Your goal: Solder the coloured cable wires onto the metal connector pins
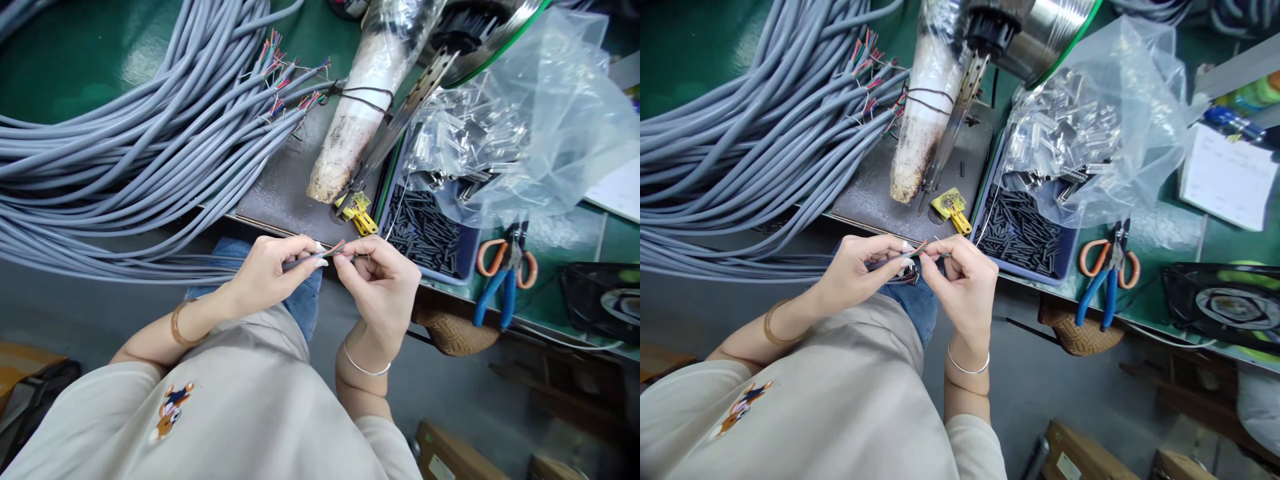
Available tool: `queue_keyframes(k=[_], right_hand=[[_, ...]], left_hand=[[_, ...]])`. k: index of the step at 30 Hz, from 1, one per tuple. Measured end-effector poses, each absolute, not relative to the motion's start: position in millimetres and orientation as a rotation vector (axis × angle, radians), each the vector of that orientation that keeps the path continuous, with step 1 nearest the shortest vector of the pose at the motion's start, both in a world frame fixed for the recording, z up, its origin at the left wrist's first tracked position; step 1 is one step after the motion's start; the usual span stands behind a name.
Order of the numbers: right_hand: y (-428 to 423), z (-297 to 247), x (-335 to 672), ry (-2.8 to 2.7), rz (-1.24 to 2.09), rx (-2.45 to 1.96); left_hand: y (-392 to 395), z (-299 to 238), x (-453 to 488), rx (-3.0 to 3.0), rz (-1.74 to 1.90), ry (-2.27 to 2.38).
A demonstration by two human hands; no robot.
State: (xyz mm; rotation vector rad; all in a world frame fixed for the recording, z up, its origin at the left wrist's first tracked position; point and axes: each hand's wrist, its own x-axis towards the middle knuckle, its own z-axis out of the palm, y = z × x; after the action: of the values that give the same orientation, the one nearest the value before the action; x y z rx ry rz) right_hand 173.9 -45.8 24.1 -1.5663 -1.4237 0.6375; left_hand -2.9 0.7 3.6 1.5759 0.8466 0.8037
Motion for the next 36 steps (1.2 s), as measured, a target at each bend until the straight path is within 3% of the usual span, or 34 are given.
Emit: queue_keyframes(k=[8, 12, 16, 23, 36], right_hand=[[-46.8, 18.6, 168.0, -1.255, 0.697, -1.565], [-49.2, 13.5, 160.8, -1.304, 0.482, -1.543], [-51.8, 9.0, 156.6, -1.324, 0.313, -1.509], [-47.8, 10.1, 158.2, -1.136, 0.681, -1.531], [-46.9, 10.2, 159.9, -1.169, 0.716, -1.594]], left_hand=[[-7.1, 3.7, 2.7, 1.689, 1.017, 0.947], [-8.1, 0.0, 8.3, 1.717, 1.105, 0.982], [-4.2, 2.9, 9.4, 1.389, 0.892, 0.842], [6.4, 12.1, 3.6, 0.897, 0.644, 0.681], [7.5, 11.4, 0.4, 0.931, 0.712, 0.699]])
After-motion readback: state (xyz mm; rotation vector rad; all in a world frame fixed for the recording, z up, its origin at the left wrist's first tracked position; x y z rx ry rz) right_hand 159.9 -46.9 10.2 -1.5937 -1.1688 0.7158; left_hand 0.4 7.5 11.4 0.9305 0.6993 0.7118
